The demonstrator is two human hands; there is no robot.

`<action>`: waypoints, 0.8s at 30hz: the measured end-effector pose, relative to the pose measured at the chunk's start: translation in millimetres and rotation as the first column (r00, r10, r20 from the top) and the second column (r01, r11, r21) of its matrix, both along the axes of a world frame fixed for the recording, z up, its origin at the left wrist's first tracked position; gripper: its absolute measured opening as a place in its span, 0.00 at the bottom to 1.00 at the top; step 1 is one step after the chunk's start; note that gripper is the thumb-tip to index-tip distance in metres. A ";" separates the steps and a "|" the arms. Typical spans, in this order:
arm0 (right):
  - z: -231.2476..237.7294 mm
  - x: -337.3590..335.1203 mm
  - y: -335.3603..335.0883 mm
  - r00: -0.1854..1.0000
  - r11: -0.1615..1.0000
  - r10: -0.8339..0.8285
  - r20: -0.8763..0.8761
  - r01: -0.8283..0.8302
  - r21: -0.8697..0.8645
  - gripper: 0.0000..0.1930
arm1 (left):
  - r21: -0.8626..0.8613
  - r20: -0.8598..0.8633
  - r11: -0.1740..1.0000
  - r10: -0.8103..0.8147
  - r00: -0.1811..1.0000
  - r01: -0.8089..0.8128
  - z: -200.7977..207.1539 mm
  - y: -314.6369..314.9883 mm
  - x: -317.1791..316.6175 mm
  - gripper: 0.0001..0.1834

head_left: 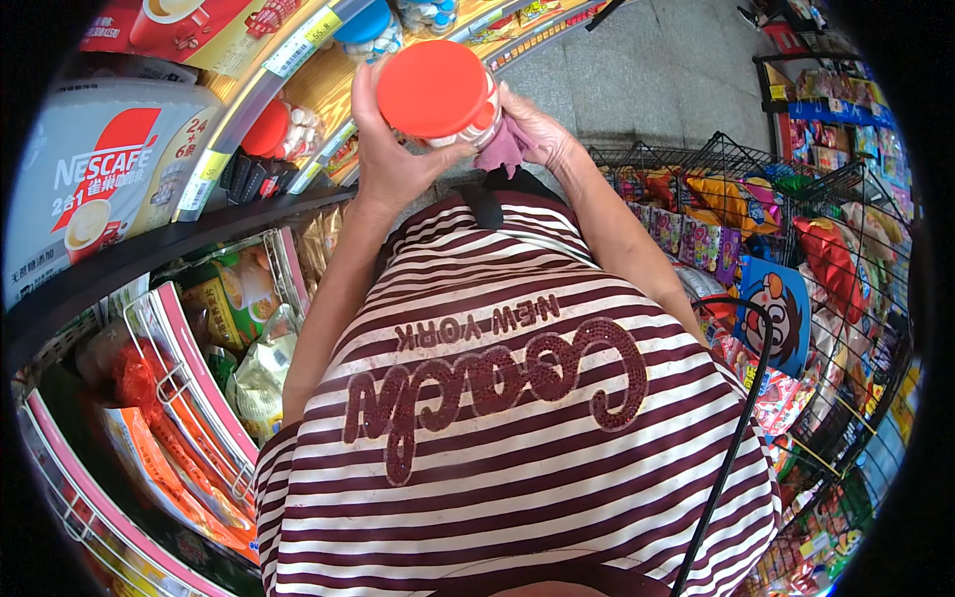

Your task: The person wipes the surfaces of various snack packages on a wire display rack using a pink cloth. They handle multiple items including chips and candy, wiping each one individually before placing them back on the rack.

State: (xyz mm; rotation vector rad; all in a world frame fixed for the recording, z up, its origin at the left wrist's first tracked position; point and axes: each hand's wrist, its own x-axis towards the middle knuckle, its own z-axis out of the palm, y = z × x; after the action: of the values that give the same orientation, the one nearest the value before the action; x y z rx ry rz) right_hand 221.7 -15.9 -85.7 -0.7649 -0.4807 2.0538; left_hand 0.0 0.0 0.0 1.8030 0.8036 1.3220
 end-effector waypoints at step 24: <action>9.1 -25.6 -8.6 0.906 0.994 -0.062 0.418 0.094 -0.055 0.28 | 0.082 -0.308 0.996 0.052 0.950 -0.028 18.3 -5.4 -2.9 0.61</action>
State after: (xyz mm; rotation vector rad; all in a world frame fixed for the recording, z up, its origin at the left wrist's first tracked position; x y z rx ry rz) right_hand 196.1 -24.6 -76.6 -1.2598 -0.6006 1.8410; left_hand -2.9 -5.4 18.3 2.0983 0.9715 1.1212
